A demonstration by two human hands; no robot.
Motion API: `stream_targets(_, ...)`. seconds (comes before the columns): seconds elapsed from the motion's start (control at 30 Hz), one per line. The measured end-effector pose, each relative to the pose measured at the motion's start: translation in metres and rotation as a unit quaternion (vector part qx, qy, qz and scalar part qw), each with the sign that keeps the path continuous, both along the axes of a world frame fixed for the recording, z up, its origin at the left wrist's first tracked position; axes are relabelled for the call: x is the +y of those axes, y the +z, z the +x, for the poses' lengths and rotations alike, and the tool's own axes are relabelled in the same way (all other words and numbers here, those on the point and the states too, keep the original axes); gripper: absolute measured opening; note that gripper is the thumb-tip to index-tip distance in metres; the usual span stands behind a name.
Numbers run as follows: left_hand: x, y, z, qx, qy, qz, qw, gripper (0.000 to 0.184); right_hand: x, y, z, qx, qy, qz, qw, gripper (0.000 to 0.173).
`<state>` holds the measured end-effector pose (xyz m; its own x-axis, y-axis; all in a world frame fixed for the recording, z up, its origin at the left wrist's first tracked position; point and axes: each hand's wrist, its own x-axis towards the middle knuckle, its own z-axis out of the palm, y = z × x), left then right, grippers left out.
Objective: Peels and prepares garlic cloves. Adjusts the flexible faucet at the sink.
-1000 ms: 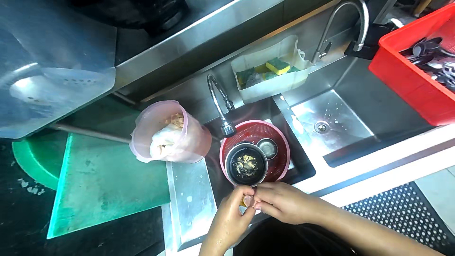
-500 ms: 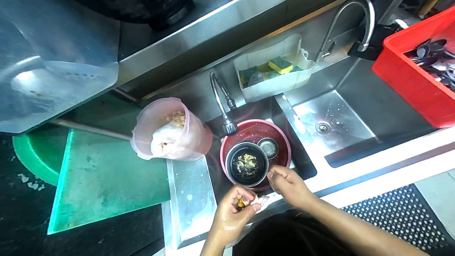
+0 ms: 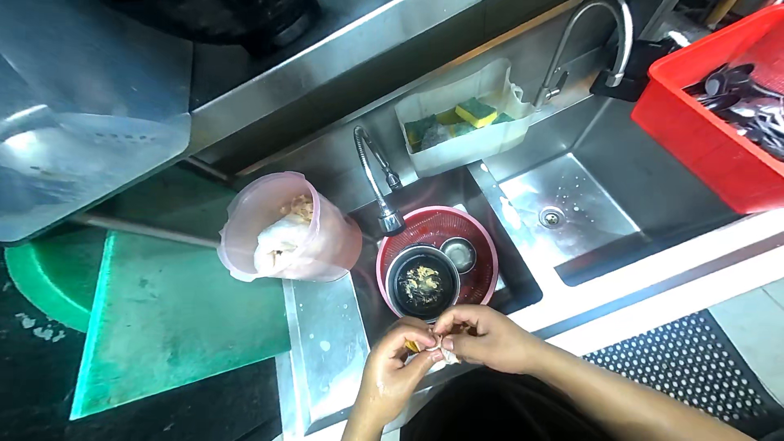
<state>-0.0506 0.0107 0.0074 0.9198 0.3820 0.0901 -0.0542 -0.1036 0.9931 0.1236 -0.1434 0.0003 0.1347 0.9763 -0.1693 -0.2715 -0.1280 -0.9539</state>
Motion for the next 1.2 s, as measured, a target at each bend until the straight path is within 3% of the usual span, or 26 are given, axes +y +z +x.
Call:
stream_targets(0.2,-0.004,-0.004,-0.001,0.030,0.021,0.093,0.995,0.015,-0.001,0.001,0.000,-0.110,0.011,-0.013,0.994,0.016)
stream_targets(0.37,-0.004,-0.005,-0.001,0.033,-0.008,0.087,0.996,0.013,0.000,-0.006,-0.012,-0.101,-0.049,0.006,0.994,0.011)
stream_targets(0.5,-0.005,-0.001,-0.001,0.019,0.007,0.036,0.999,0.018,-0.003,0.006,-0.011,0.056,-0.082,-0.049,0.994,0.013)
stream_targets(0.67,0.007,0.002,-0.008,0.002,0.013,-0.023,1.000,0.023,-0.008,0.011,0.004,0.299,-0.100,0.008,0.949,0.017)
stream_targets(0.8,0.010,0.003,-0.008,-0.020,-0.005,-0.065,0.998,0.026,-0.003,0.002,0.016,0.358,-0.134,0.054,0.922,0.020)
stream_targets(0.97,0.008,0.004,-0.007,-0.042,-0.035,-0.121,0.991,0.033,-0.001,-0.005,0.017,0.313,-0.161,0.058,0.934,0.032)
stream_targets(1.1,0.007,0.001,-0.002,-0.066,-0.040,-0.169,0.983,0.026,0.003,-0.005,0.004,0.180,-0.139,0.044,0.973,0.009)
stream_targets(1.2,0.006,-0.003,0.005,-0.069,-0.044,-0.141,0.987,0.014,0.007,-0.001,-0.008,0.094,-0.080,0.063,0.990,0.010)
